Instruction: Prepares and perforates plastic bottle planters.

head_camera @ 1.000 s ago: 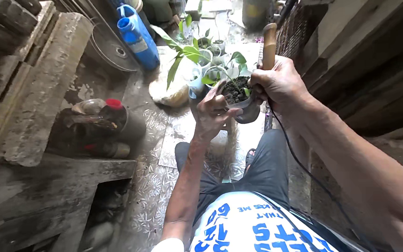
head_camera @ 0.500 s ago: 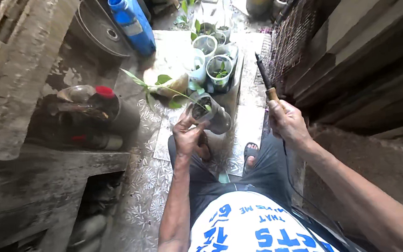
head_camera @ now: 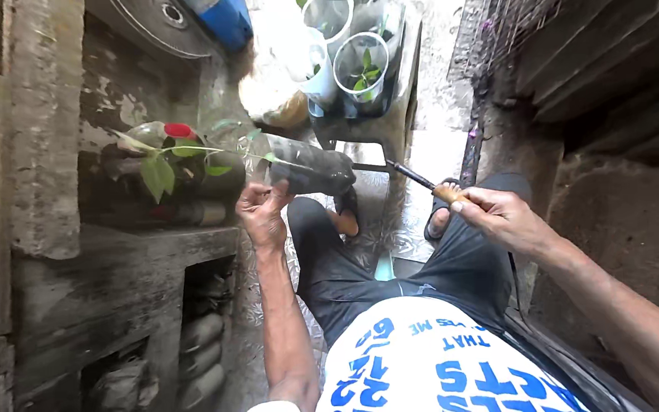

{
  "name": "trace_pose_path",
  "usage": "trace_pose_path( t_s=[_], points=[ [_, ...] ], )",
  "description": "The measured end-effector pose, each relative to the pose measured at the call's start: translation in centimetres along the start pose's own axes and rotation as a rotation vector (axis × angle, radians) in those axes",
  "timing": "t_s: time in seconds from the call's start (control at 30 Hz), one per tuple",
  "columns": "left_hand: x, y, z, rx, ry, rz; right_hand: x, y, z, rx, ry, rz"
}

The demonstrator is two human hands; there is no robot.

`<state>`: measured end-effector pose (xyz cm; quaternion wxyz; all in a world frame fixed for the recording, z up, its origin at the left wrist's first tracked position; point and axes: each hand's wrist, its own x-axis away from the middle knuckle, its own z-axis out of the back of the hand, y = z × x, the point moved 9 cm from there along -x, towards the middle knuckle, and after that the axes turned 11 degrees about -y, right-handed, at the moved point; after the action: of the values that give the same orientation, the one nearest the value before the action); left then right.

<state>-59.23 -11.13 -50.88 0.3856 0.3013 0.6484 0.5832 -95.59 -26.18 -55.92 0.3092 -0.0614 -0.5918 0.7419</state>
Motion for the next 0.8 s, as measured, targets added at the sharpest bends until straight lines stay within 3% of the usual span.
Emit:
trace_pose_path(
  t_s=[0.17,0.37,0.6,0.8],
  points=[
    [0.6,-0.9,0.4,0.014,0.041,0.033,-1.0,0.4,-2.0,0.100,-0.060,0.038],
    [0.8,-0.9,0.3,0.031,0.061,0.042,-1.8,1.3,-2.7,0.015,-0.037,0.034],
    [0.5,0.1,-0.6,0.019,0.039,0.021,-2.3,1.0,-2.5,-0.289,0.013,-0.018],
    [0.4,2.2,-5.5,-0.311,-0.105,-0.045,-3.6,-1.7,-1.5,-0.681,0.157,-0.135]
  ],
)
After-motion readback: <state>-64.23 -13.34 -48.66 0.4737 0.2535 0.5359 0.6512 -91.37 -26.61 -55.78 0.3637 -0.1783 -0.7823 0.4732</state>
